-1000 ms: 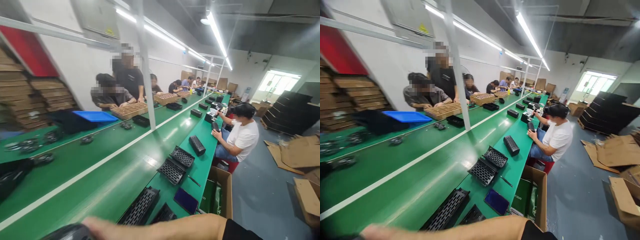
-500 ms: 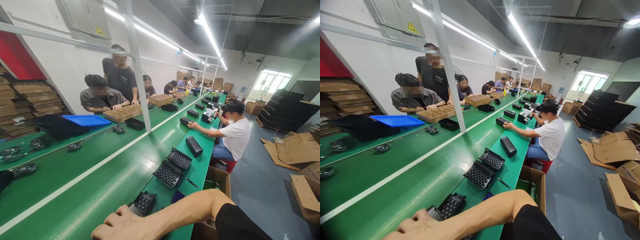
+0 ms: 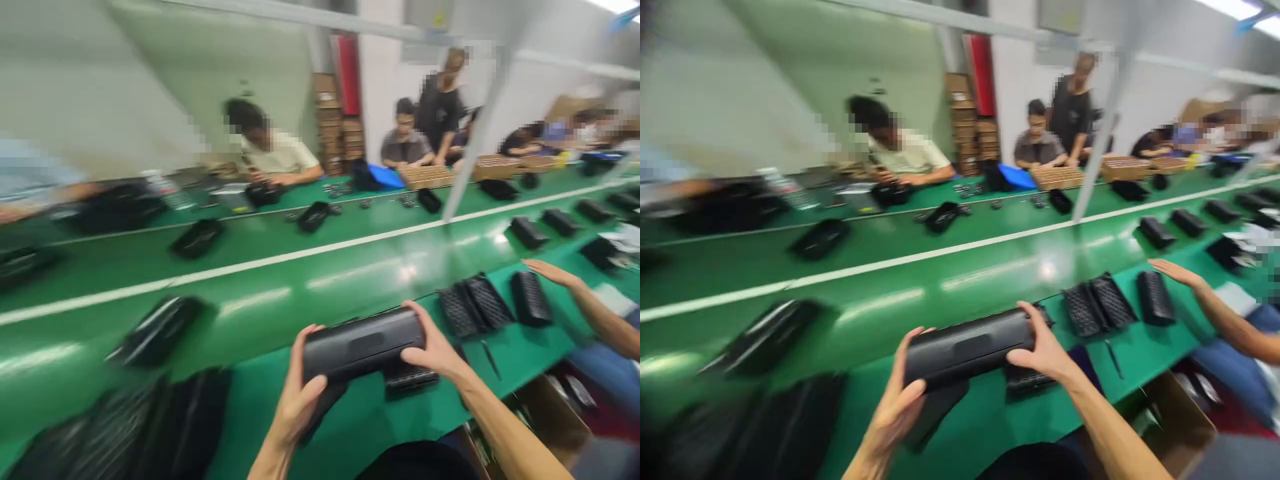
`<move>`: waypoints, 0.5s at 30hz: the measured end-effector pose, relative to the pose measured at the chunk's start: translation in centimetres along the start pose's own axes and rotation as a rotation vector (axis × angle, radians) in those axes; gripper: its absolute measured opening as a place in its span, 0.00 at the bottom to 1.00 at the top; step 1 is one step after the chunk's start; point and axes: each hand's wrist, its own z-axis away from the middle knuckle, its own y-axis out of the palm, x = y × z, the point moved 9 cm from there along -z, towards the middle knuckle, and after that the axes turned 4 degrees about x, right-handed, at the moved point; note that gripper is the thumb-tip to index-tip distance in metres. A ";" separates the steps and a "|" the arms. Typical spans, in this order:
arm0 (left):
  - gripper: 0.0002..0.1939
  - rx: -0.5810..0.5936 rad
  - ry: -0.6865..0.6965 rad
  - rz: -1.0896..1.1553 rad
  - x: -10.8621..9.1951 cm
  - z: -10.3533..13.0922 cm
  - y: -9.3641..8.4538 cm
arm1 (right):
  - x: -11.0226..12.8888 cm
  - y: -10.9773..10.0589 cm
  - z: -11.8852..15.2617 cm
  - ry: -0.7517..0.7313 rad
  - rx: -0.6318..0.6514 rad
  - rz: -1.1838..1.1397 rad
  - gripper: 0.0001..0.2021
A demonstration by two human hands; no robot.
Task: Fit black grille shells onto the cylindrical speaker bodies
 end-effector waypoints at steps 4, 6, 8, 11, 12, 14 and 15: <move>0.48 -0.098 0.044 -0.021 0.5 1.5 -2.7 | -1.6 -0.3 -0.9 -0.047 0.064 -0.041 0.50; 0.47 -0.101 0.073 0.003 0.8 1.2 -2.4 | -1.6 -0.1 -0.5 -0.059 0.060 -0.037 0.48; 0.45 -0.105 0.105 0.015 0.9 1.0 -2.0 | -1.3 -0.1 0.0 -0.071 0.023 -0.043 0.46; 0.44 -0.117 0.133 0.003 1.2 1.1 -1.8 | -1.1 -0.2 0.3 -0.065 -0.048 -0.095 0.45; 0.44 -0.120 0.130 -0.001 1.4 1.2 -1.9 | -1.1 -0.2 0.3 -0.054 -0.062 -0.115 0.44; 0.45 -0.109 0.113 -0.007 1.8 1.2 -1.9 | -1.2 -0.2 0.1 -0.024 -0.073 -0.146 0.44; 0.45 -0.097 0.103 -0.013 1.9 1.3 -1.8 | -1.2 -0.2 -0.1 -0.011 -0.076 -0.156 0.44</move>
